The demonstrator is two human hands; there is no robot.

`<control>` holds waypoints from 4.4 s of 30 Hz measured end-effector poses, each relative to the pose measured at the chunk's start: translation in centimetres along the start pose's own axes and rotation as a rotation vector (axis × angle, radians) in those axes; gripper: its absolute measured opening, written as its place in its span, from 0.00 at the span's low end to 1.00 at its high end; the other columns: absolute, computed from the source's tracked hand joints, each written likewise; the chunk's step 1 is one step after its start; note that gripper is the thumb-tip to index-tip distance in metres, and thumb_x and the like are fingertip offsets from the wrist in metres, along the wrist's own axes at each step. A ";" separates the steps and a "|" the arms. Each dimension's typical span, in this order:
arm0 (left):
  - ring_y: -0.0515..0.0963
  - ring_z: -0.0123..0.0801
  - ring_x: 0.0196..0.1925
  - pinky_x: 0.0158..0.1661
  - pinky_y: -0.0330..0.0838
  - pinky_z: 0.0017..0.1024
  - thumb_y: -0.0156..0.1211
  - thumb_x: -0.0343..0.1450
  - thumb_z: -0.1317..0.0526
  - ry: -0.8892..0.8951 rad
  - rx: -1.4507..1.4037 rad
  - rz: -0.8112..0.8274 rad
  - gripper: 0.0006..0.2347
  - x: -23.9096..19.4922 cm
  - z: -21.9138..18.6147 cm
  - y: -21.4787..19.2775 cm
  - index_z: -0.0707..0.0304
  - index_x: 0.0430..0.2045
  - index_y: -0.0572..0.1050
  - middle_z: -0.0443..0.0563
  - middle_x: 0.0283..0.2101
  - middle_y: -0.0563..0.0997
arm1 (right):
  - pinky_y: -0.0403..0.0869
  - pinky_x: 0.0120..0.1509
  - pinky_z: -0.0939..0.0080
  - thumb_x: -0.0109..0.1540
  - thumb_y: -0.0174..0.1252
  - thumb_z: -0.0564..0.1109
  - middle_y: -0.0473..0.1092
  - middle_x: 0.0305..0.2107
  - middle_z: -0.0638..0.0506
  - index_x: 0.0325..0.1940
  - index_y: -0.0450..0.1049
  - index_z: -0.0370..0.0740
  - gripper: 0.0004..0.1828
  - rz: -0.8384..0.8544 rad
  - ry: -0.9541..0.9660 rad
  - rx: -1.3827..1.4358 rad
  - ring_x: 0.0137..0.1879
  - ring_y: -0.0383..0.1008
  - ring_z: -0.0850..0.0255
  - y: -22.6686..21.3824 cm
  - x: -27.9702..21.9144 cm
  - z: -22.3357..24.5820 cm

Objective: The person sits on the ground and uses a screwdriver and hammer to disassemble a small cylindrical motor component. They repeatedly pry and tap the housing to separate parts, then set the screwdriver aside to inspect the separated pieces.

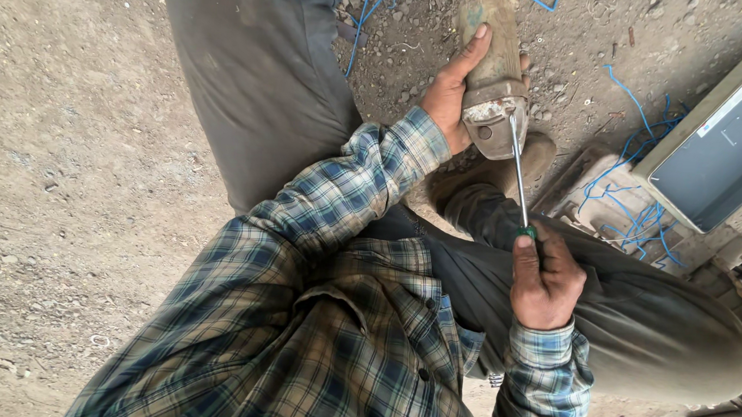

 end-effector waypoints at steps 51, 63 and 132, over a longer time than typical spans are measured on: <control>0.88 0.39 0.32 0.39 0.84 0.36 0.74 0.62 0.57 0.287 0.635 -0.216 0.17 0.6 -1.5 -5.0 0.72 0.37 0.82 0.55 0.33 0.87 | 0.67 0.31 0.62 0.72 0.59 0.38 0.72 0.26 0.45 0.54 0.77 0.28 0.10 0.026 -0.080 -0.024 0.27 0.69 0.63 3.6 1.9 -2.2; 0.86 0.40 0.30 0.37 0.82 0.38 0.75 0.63 0.57 0.133 0.509 -0.249 0.15 1.8 0.1 -6.6 0.72 0.34 0.82 0.57 0.32 0.85 | 0.75 0.39 0.47 0.68 0.65 0.41 0.74 0.32 0.34 0.57 0.80 0.36 0.14 -0.057 -0.264 -0.522 0.36 0.78 0.41 2.8 1.6 0.9; 0.85 0.50 0.44 0.47 0.80 0.41 0.73 0.57 0.48 -0.256 0.823 -0.831 0.35 2.1 13.7 -16.8 0.82 0.47 0.68 0.71 0.44 0.83 | 0.73 0.33 0.40 0.67 0.60 0.47 0.74 0.25 0.40 0.60 0.75 0.40 0.18 0.617 0.057 -1.044 0.29 0.76 0.41 -0.3 10.8 -3.4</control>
Point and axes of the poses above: each hand's wrist, its own x-axis towards the middle knuckle, its own y-axis out of the palm, z = x × y, the point moved 2 cm from there along x, towards the middle knuckle
